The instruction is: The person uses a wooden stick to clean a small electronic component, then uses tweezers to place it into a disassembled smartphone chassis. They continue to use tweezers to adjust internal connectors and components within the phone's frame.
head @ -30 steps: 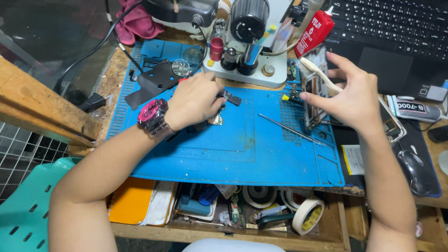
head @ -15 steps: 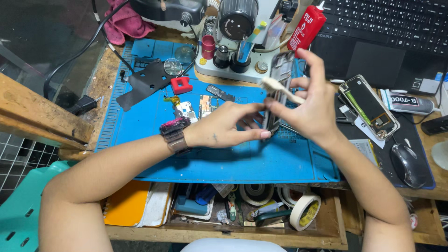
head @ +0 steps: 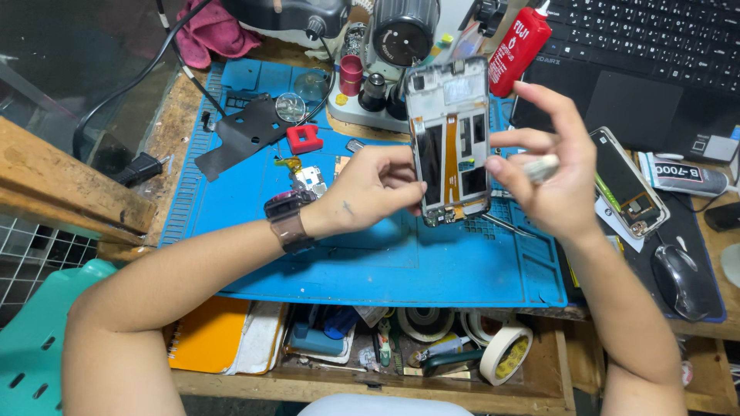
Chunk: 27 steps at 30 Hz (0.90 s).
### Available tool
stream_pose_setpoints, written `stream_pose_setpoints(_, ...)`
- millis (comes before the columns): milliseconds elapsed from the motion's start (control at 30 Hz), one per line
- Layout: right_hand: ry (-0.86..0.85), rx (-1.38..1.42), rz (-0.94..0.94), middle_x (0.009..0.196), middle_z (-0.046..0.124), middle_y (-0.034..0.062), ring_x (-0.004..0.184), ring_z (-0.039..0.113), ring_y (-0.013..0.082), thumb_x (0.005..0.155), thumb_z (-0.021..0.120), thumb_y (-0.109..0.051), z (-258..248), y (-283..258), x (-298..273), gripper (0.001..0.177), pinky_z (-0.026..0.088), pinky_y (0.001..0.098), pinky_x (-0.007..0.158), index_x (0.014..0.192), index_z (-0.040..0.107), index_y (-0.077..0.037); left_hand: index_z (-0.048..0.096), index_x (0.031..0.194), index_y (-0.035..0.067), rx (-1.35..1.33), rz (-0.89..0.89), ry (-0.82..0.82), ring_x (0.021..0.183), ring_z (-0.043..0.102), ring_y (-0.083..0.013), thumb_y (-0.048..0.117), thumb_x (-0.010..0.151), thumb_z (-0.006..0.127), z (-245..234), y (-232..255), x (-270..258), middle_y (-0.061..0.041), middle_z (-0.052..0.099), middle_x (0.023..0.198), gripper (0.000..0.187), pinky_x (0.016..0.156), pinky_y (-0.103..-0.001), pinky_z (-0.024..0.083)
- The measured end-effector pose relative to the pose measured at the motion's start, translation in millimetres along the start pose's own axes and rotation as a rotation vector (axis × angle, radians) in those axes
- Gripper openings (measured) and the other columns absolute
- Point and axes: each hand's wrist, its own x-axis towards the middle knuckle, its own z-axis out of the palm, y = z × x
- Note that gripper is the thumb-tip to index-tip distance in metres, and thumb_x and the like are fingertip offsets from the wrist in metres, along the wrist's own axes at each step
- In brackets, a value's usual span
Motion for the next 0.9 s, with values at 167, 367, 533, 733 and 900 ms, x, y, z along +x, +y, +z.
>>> stream_pose_setpoints(167, -0.025, 0.278, 0.126, 0.111, 0.073, 0.0164, 0.102, 0.074, 0.0143, 0.092, 0.069, 0.007, -18, -1, -3, 0.068, 0.06, 0.0241, 0.091, 0.154, 0.04, 0.002, 0.066, 0.112, -0.007, -0.122, -0.053, -0.046, 0.084, 0.073, -0.0141, 0.002, 0.097, 0.063, 4, 16, -4, -0.011, 0.074, 0.098, 0.018, 0.075, -0.031, 0.064)
stream_pose_setpoints(367, -0.024, 0.413, 0.13, 0.1, 0.071, 0.019, 0.093, 0.072, 0.0154, 0.095, 0.068, 0.011, -29, -3, -25, 0.059, 0.058, 0.0225, 0.087, 0.149, 0.046, 0.007, 0.066, 0.112, -0.006, -0.089, -0.037, -0.138, 0.083, 0.073, -0.0136, 0.005, 0.1, 0.062, 11, 37, -2, -0.01, 0.074, 0.094, 0.017, 0.074, -0.03, 0.064)
stream_pose_setpoints(533, 0.036, 0.614, 0.128, 0.1, 0.073, 0.0199, 0.083, 0.071, 0.012, 0.097, 0.068, 0.009, -36, -13, -30, 0.047, 0.053, 0.0178, 0.072, 0.14, 0.05, 0.005, 0.063, 0.125, -0.001, -0.156, -0.043, -0.167, 0.075, 0.068, -0.0071, 0.017, 0.103, 0.061, 20, 59, 9, -0.002, 0.067, 0.085, 0.029, 0.07, -0.028, 0.065)
stream_pose_setpoints(733, 0.022, 0.617, 0.101, 0.104, 0.073, 0.0226, 0.088, 0.072, 0.0155, 0.096, 0.071, 0.008, -29, -14, -32, 0.031, 0.055, 0.0214, 0.074, 0.124, 0.058, 0.005, 0.049, 0.143, -0.001, -0.107, -0.063, -0.28, 0.1, 0.064, -0.011, 0.011, 0.1, 0.069, 26, 56, 4, -0.008, 0.068, 0.119, 0.049, 0.083, -0.028, 0.056)
stream_pose_setpoints(900, 0.02, 0.341, 0.142, 0.103, 0.073, 0.0158, 0.092, 0.072, 0.0142, 0.09, 0.069, -0.002, -23, -13, -26, 0.029, 0.057, 0.0243, 0.083, 0.117, 0.058, 0.003, 0.046, 0.149, -0.001, -0.312, -0.044, -0.292, 0.132, 0.06, -0.0159, 0.001, 0.099, 0.071, 23, 31, -4, -0.012, 0.061, 0.144, 0.056, 0.114, -0.033, 0.053)
